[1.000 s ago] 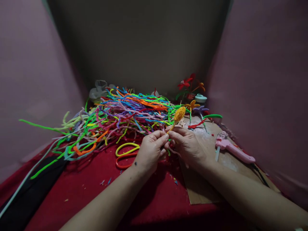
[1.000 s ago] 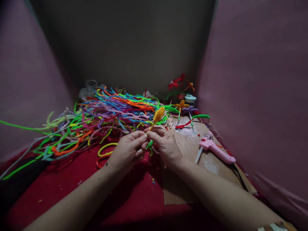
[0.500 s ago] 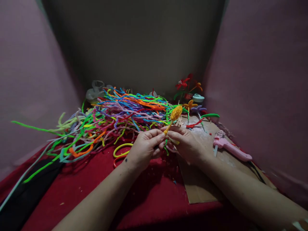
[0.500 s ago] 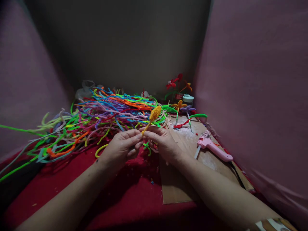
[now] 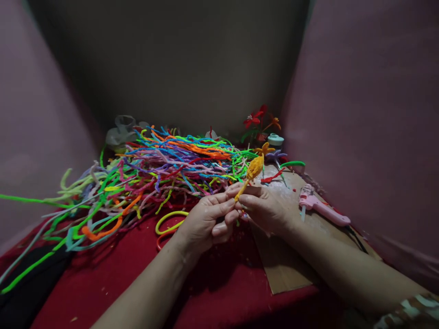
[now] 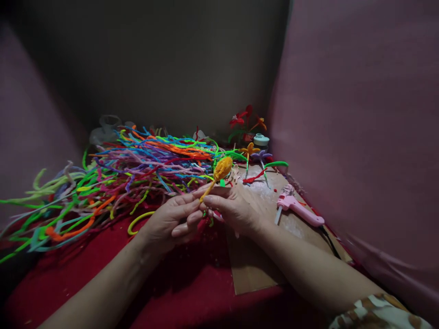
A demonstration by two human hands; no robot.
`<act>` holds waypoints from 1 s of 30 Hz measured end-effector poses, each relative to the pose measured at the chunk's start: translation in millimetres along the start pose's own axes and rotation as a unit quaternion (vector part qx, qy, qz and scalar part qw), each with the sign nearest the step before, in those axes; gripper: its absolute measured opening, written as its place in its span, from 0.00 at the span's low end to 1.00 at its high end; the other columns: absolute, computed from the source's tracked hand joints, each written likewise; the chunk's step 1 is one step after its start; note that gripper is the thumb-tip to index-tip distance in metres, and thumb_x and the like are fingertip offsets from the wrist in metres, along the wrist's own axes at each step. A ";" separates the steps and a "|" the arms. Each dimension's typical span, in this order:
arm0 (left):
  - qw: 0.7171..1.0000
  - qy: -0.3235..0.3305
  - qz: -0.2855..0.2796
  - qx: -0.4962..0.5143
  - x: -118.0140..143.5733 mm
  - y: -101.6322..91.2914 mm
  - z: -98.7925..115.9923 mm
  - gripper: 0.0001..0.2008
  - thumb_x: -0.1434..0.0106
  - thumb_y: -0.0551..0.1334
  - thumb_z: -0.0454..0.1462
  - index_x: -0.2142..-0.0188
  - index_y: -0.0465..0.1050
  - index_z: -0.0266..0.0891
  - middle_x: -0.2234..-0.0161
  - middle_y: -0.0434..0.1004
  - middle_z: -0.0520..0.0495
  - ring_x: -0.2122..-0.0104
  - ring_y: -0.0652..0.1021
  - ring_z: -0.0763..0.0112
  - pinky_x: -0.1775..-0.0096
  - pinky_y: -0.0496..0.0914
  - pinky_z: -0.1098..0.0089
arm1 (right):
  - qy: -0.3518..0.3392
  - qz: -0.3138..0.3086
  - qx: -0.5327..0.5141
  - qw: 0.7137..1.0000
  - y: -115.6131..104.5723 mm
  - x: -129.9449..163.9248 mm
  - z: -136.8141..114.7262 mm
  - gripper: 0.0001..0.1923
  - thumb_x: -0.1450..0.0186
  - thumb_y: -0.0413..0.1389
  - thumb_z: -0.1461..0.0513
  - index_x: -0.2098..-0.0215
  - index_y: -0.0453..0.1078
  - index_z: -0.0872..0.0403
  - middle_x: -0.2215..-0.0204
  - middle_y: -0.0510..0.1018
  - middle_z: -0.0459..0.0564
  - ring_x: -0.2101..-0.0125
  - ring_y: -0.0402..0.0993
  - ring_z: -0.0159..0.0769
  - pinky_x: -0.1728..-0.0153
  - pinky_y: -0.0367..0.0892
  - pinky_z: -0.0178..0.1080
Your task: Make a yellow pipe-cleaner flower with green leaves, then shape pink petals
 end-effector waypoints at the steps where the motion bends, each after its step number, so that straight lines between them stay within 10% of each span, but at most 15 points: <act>1: 1.000 0.002 0.002 -0.006 -0.7 -0.5 -0.4 0.14 0.40 0.59 0.37 0.53 0.69 0.42 0.82 0.60 0.59 0.90 0.50 0.89 0.88 0.47 0.83 | -0.005 0.005 0.005 1.000 0.4 0.0 0.0 0.10 0.43 0.57 0.62 0.63 0.76 0.51 0.68 0.75 0.48 0.66 0.70 0.33 0.65 0.64 0.36; 9: 0.956 0.118 0.142 -0.228 -4.3 6.1 -4.1 0.09 0.41 0.59 0.41 0.68 0.70 0.35 0.80 0.68 0.54 0.87 0.65 0.81 0.85 0.60 0.79 | 0.016 0.094 0.059 0.994 2.4 4.4 -0.1 0.10 0.41 0.57 0.57 0.62 0.74 0.51 0.70 0.73 0.46 0.76 0.66 0.28 0.75 0.63 0.33; 18: 0.718 0.354 0.223 -0.556 -5.5 -0.2 -18.1 0.07 0.37 0.54 0.34 0.64 0.71 0.38 0.71 0.73 0.49 0.70 0.73 0.74 0.66 0.66 0.75 | 0.017 0.135 0.093 0.986 4.9 5.1 0.8 0.12 0.42 0.58 0.55 0.62 0.75 0.52 0.70 0.70 0.45 0.78 0.60 0.24 0.82 0.56 0.28; 23: 0.784 0.289 0.238 -0.495 -4.3 -3.4 -15.9 0.08 0.37 0.54 0.36 0.66 0.71 0.39 0.82 0.64 0.57 0.83 0.67 0.80 0.77 0.62 0.78 | 0.030 0.099 0.109 0.989 7.1 3.5 -3.7 0.12 0.40 0.56 0.57 0.61 0.75 0.52 0.78 0.67 0.42 0.83 0.54 0.23 0.83 0.50 0.30; 30: 0.892 0.200 0.245 -0.323 -2.1 4.9 -5.0 0.06 0.41 0.57 0.37 0.73 0.68 0.37 0.84 0.63 0.58 0.89 0.63 0.82 0.86 0.57 0.79 | -0.028 0.035 0.149 0.988 6.5 1.3 -12.3 0.08 0.40 0.55 0.60 0.66 0.75 0.54 0.66 0.74 0.47 0.66 0.67 0.31 0.62 0.61 0.35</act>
Point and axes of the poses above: each hand's wrist, its own x-axis away from the middle knuckle, its own y-axis out of the palm, z = x × y, the point moved 1 cm from there along -x, towards the middle knuckle
